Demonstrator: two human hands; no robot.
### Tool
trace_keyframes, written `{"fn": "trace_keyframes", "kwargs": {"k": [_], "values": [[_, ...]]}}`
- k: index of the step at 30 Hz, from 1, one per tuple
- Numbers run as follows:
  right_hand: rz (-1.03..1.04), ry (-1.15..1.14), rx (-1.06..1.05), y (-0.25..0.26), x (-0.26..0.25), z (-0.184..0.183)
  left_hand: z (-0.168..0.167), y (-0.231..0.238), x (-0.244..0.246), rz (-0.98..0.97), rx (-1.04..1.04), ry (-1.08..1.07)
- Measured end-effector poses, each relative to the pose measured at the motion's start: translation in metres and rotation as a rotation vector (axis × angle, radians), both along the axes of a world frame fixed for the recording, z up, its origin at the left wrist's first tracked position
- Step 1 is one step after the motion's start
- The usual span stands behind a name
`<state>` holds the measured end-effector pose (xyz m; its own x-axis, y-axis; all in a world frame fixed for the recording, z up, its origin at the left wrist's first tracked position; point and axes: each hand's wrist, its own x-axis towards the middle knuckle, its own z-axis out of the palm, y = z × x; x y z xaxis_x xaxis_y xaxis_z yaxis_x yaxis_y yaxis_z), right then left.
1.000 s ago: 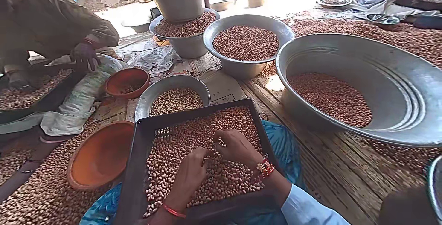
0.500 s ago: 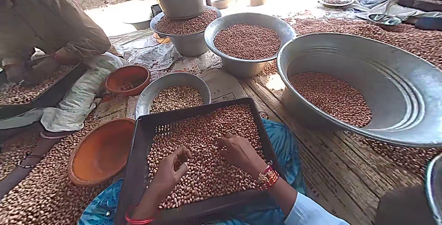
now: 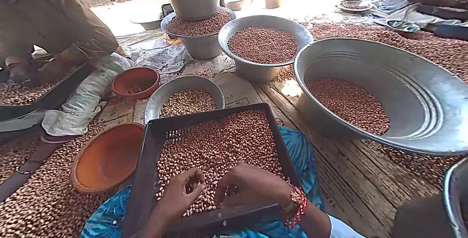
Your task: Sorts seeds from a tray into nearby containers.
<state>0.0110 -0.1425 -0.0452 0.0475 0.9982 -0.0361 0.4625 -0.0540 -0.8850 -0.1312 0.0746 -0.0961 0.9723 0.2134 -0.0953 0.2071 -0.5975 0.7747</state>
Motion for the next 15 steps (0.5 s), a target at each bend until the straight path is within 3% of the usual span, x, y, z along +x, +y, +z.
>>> {"fn": "trace_keyframes", "kwargs": {"k": [3,9,13,15], "values": [[-0.175,-0.273,-0.080,0.001,-0.002,-0.014,-0.004,0.015,-0.008,0.039,-0.178,-0.102],[-0.208,-0.420,-0.236,0.007,-0.005,-0.027,-0.013,-0.020,-0.008,0.008,0.418,0.006],[-0.186,-0.475,-0.263,0.013,-0.010,-0.035,-0.013,-0.030,-0.001,-0.013,0.463,0.141],[-0.190,-0.492,-0.229,0.016,-0.014,-0.040,-0.010,-0.022,0.000,-0.010,0.395,0.096]]}}
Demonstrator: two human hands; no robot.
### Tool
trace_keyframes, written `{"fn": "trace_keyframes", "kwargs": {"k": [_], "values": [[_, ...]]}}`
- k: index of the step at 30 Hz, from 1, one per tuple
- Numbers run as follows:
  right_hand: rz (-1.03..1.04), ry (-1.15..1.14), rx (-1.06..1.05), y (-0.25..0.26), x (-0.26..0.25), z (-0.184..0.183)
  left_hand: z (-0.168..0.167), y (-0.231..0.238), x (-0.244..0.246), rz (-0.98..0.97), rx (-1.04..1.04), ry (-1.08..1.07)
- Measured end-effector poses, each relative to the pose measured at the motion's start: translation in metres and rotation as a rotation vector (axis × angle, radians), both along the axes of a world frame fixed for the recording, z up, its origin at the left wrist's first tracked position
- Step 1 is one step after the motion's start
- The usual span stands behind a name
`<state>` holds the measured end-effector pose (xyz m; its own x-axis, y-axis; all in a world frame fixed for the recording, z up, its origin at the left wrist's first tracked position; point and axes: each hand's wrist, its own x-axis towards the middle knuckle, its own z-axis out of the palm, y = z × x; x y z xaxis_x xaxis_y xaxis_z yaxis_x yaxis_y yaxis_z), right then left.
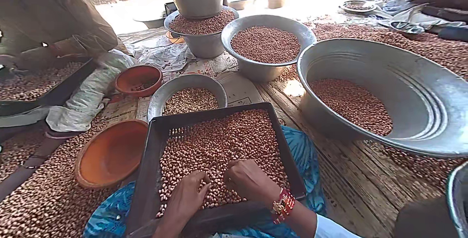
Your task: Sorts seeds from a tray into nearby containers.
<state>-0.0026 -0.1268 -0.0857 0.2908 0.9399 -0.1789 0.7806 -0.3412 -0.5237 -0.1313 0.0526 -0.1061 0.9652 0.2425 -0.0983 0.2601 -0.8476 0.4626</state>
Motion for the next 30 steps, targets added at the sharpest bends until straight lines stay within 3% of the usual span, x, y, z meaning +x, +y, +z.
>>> {"fn": "trace_keyframes", "kwargs": {"k": [5,13,16,18,21,22,23,27,30], "values": [[-0.010,-0.051,0.022,0.001,-0.005,-0.007,0.008,0.037,-0.014,0.096,-0.275,-0.232],[0.011,-0.056,-0.067,0.005,-0.004,-0.009,-0.007,0.012,-0.026,-0.068,-0.009,-0.018],[0.033,-0.028,-0.065,0.004,-0.002,-0.005,-0.006,0.010,-0.025,-0.082,-0.011,-0.004],[0.116,0.135,0.050,-0.001,0.001,0.002,0.005,0.021,-0.032,-0.206,-0.177,-0.072],[0.302,0.517,0.210,-0.005,0.004,0.013,0.030,0.044,-0.041,-0.539,-0.671,-0.040],[0.309,0.550,0.234,-0.004,0.004,0.015,0.037,0.046,-0.043,-0.541,-0.737,-0.039],[0.289,0.509,0.239,-0.004,0.004,0.016,0.040,0.044,-0.044,-0.470,-0.693,-0.071],[0.186,0.184,0.128,0.002,-0.001,0.005,0.014,0.033,-0.029,-0.161,-0.060,-0.233],[0.173,0.095,0.093,0.004,-0.008,-0.003,-0.002,0.021,-0.018,-0.100,0.146,-0.173]]}}
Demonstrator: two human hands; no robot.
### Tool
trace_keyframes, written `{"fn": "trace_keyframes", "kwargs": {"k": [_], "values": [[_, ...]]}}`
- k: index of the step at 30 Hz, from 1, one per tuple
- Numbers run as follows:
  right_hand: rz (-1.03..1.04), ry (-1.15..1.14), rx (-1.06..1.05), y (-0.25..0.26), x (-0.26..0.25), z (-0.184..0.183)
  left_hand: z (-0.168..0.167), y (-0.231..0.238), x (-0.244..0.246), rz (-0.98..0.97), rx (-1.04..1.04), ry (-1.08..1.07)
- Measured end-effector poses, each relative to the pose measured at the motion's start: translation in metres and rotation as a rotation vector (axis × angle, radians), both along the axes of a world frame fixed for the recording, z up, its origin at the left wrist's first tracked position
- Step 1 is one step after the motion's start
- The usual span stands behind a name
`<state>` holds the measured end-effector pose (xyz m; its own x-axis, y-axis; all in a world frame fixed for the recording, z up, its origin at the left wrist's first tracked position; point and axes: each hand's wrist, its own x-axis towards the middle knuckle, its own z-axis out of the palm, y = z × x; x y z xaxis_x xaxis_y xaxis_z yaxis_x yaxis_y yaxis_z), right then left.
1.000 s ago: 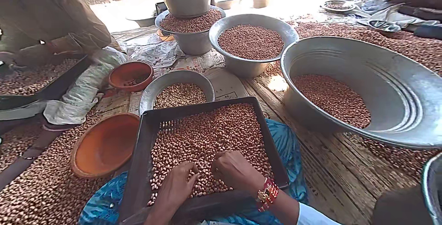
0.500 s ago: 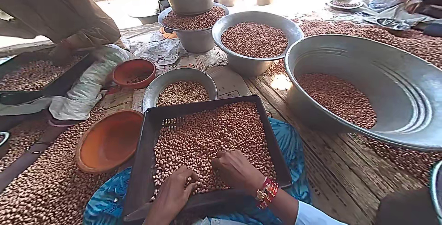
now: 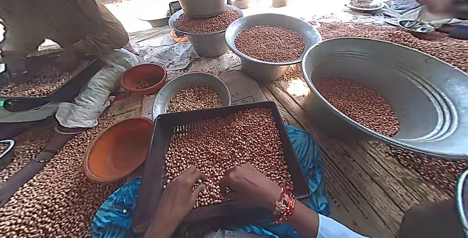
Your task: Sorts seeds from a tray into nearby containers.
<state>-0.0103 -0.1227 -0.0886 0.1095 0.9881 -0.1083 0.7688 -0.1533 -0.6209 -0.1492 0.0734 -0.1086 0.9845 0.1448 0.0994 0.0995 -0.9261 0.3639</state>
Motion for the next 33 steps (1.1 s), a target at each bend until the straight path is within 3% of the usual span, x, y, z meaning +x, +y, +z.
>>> {"fn": "trace_keyframes", "kwargs": {"k": [3,7,9,14,17,26,28,30,33], "values": [[0.014,-0.032,-0.018,0.003,-0.005,-0.004,-0.008,-0.004,0.004,0.009,0.012,0.075],[0.034,-0.104,0.033,0.006,-0.012,-0.012,0.001,0.017,0.000,0.048,-0.301,0.007],[0.040,-0.119,0.041,0.008,-0.013,-0.015,0.008,0.026,-0.005,0.070,-0.355,0.013],[0.065,-0.119,-0.006,0.012,-0.013,-0.015,-0.002,0.011,-0.012,-0.097,-0.174,0.066],[0.067,-0.139,-0.052,0.012,-0.013,-0.014,-0.005,-0.002,-0.009,-0.061,-0.069,0.190],[0.065,-0.076,-0.058,0.011,-0.006,-0.001,0.002,-0.004,-0.002,-0.177,-0.007,0.309],[0.126,0.122,0.049,0.009,0.000,0.008,0.004,0.000,0.000,-0.202,-0.077,0.315],[0.236,0.352,0.138,0.003,0.005,0.016,-0.001,0.015,-0.002,-0.197,-0.247,0.174],[0.250,0.309,0.103,-0.014,0.012,0.027,-0.001,0.053,-0.005,-0.030,-0.528,-0.032]]}}
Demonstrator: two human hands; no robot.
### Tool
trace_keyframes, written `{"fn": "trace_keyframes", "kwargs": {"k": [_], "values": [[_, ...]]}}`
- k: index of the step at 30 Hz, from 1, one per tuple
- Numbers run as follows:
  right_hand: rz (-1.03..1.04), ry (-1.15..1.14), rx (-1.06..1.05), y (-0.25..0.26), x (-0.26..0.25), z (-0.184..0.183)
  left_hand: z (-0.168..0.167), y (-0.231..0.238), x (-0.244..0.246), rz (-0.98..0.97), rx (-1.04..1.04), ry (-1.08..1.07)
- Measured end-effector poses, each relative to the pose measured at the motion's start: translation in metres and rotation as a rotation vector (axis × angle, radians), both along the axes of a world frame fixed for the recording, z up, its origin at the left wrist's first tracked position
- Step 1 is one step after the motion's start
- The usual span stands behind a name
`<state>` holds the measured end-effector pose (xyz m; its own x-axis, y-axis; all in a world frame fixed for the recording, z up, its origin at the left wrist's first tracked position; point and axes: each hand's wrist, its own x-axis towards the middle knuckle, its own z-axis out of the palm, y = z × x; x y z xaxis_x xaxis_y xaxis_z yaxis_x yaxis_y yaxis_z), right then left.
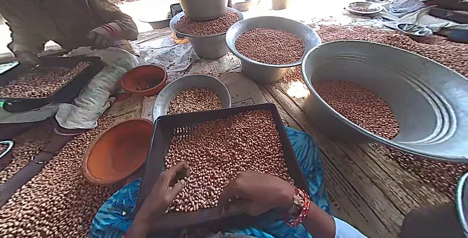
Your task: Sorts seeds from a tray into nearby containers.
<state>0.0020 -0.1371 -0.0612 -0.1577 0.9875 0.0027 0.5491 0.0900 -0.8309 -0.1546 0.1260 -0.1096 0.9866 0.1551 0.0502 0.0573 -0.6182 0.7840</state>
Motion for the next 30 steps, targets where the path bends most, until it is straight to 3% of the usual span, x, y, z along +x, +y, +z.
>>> {"fn": "trace_keyframes", "kwargs": {"k": [2,6,9,13,15,19,20,21,24,26,30], "values": [[-0.014,-0.183,-0.150,-0.010,0.003,0.006,0.005,0.020,-0.001,0.138,-0.026,-0.005],[0.017,-0.349,-0.442,-0.010,-0.003,0.009,0.019,0.010,0.011,0.281,0.357,0.085],[0.042,-0.386,-0.465,0.001,-0.012,0.000,0.011,0.003,0.019,0.313,0.537,0.120],[0.017,-0.402,-0.353,0.021,-0.013,-0.018,0.005,0.000,0.026,0.302,0.569,0.209],[-0.119,-0.400,-0.233,0.033,-0.005,-0.022,0.006,0.007,0.023,0.327,0.456,0.138],[-0.456,-0.447,-0.068,0.042,0.016,-0.003,0.010,0.027,0.012,0.308,-0.204,-0.031],[-0.508,-0.436,-0.028,0.041,0.020,0.000,0.012,0.027,0.009,0.291,-0.287,-0.027],[-0.542,-0.415,-0.013,0.039,0.024,0.003,0.015,0.026,0.007,0.293,-0.251,0.004],[-0.599,-0.376,-0.011,0.029,0.030,0.008,0.019,0.011,0.007,0.333,0.240,0.114],[-0.625,-0.369,-0.034,0.024,0.030,0.008,0.016,0.001,0.010,0.348,0.448,0.172],[-0.577,-0.382,-0.147,0.025,0.025,0.002,0.013,-0.004,0.015,0.356,0.531,0.329]]}}
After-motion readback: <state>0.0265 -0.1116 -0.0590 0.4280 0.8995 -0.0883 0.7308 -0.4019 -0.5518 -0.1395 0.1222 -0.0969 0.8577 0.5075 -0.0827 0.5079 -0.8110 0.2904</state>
